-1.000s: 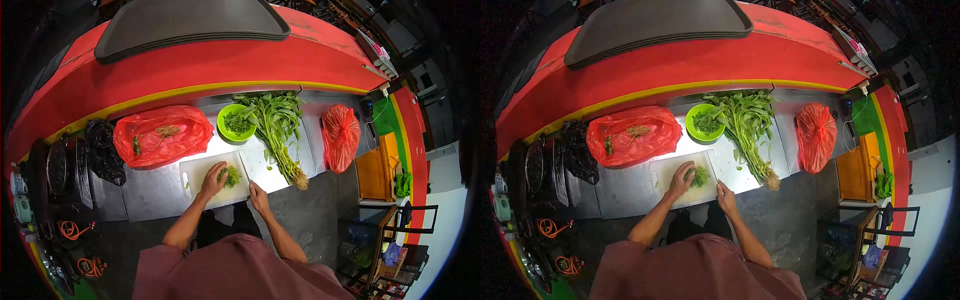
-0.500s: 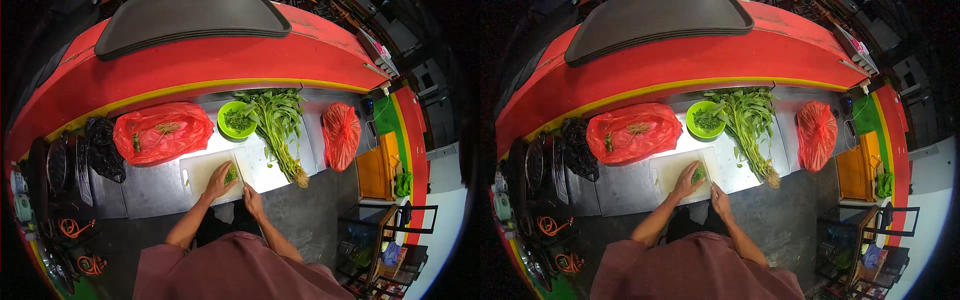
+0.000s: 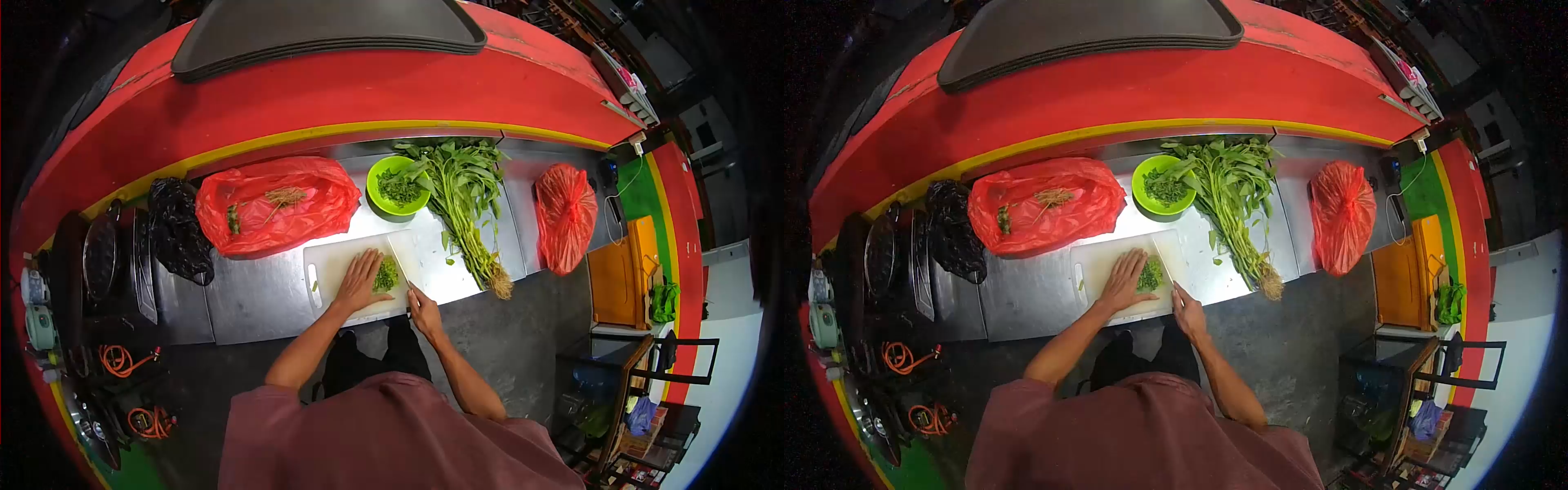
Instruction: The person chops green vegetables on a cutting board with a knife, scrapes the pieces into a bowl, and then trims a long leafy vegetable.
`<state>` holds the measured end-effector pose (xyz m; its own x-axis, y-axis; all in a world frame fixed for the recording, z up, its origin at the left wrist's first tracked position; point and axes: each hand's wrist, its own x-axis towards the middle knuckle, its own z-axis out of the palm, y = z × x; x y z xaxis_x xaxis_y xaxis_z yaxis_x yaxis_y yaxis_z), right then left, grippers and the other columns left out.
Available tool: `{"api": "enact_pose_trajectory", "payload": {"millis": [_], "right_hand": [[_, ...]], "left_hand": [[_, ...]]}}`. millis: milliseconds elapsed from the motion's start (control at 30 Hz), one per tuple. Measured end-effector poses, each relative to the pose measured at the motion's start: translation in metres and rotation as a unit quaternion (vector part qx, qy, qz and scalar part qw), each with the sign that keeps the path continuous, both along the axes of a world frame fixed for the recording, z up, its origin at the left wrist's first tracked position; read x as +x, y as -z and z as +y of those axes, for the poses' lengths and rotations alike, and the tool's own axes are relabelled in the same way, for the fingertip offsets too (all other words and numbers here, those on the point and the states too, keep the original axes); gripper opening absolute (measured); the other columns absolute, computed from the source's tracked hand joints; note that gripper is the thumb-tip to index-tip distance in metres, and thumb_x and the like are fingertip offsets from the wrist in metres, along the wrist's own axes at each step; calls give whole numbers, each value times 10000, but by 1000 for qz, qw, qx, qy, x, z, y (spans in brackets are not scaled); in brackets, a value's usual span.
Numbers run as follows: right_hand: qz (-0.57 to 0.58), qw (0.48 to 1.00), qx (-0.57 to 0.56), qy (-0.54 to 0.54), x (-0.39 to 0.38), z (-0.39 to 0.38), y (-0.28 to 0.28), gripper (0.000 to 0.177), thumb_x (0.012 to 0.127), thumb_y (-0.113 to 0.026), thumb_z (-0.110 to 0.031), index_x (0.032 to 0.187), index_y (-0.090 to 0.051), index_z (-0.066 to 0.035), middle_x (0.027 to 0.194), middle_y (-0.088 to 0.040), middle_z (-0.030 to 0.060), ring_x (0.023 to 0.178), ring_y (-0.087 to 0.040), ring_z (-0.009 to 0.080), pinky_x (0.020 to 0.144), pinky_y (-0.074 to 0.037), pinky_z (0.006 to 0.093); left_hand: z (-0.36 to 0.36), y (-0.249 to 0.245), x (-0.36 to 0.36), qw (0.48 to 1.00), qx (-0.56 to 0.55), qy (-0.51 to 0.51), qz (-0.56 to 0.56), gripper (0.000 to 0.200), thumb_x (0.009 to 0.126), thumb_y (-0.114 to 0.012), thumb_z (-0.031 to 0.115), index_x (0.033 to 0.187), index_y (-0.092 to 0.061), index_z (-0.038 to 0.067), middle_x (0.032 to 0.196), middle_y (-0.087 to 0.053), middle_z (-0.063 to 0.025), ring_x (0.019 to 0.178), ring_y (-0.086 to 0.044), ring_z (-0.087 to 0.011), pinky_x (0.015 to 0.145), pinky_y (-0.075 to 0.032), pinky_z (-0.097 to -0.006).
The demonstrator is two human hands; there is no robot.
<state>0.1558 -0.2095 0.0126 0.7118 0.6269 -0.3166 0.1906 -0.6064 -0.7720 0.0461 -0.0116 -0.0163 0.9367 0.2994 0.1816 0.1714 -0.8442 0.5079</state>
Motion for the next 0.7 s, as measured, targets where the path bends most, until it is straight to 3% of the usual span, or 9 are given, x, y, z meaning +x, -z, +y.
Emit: {"api": "enact_pose_trajectory", "payload": {"millis": [100,200,233,300,433,467,567,667,700], "right_hand": [[39,997,-68,-6,-5,3,-17,423,1035,-483,-350,1348,-599,-89,1132,-662,298,1075,-667,402,922,-508,435],[88,991,-93,24,-8,5,-37,441,1040,-471,-376,1354,-597,-92,1077,-686,288,1012,-694,387,889,-517,426],[86,992,-93,24,-7,-1,-27,441,1040,-471,-376,1354,-597,-92,1077,-686,288,1012,-694,387,889,-517,426],[6,1000,-1,30,-9,-4,-16,454,1044,-460,-391,1354,-597,-89,1040,-699,279,982,-704,370,865,-520,417],[56,997,-17,52,-11,-12,-23,496,1038,-459,-413,1338,-598,-43,1147,-673,280,1110,-660,379,941,-496,406],[-41,998,0,42,-11,-18,14,474,1044,-480,-371,1332,-598,-14,899,-723,216,797,-690,226,725,-531,366],[-42,998,28,48,-15,-18,30,486,1039,-492,-379,1318,-604,3,877,-718,214,776,-685,230,714,-526,374],[-74,997,19,26,-21,-14,22,506,1038,-483,-403,1322,-599,0,837,-710,193,752,-681,218,697,-524,370],[-91,996,8,19,-21,-12,20,510,1038,-475,-410,1325,-599,-6,832,-707,191,743,-679,214,695,-524,369]], "left_hand": [[6,17,14,998,58,8,-22,1086,724,-701,696,1503,-355,25,1548,-357,-189,1466,-291,-333,1214,-196,-505],[8,5,14,999,-1,30,-38,1041,733,-724,663,1488,-384,32,1527,-383,-195,1444,-324,-346,1207,-215,-506],[8,-5,12,997,-54,50,-30,1060,729,-743,643,1495,-362,18,1537,-365,-205,1446,-318,-357,1208,-216,-503],[9,-16,5,996,-43,71,-17,1116,708,-753,656,1516,-319,20,1553,-337,-206,1461,-292,-353,1213,-205,-496],[5,-7,2,997,-20,77,-15,1163,703,-761,646,1533,-262,1,1571,-296,-215,1479,-256,-349,1225,-181,-478],[3,-4,7,998,-10,67,-3,1174,712,-721,689,1539,-251,2,1580,-291,-203,1488,-242,-333,1229,-170,-474],[1,2,21,999,1,49,-12,1138,750,-683,699,1530,-262,-16,1566,-322,-198,1482,-262,-332,1226,-186,-469],[-6,-1,32,996,-16,36,-75,998,786,-774,487,1500,-309,-33,1505,-398,-216,1429,-349,-363,1190,-284,-462],[-5,4,32,996,-14,35,-79,998,786,-774,487,1500,-309,-33,1505,-398,-216,1429,-349,-363,1190,-284,-462]]}}
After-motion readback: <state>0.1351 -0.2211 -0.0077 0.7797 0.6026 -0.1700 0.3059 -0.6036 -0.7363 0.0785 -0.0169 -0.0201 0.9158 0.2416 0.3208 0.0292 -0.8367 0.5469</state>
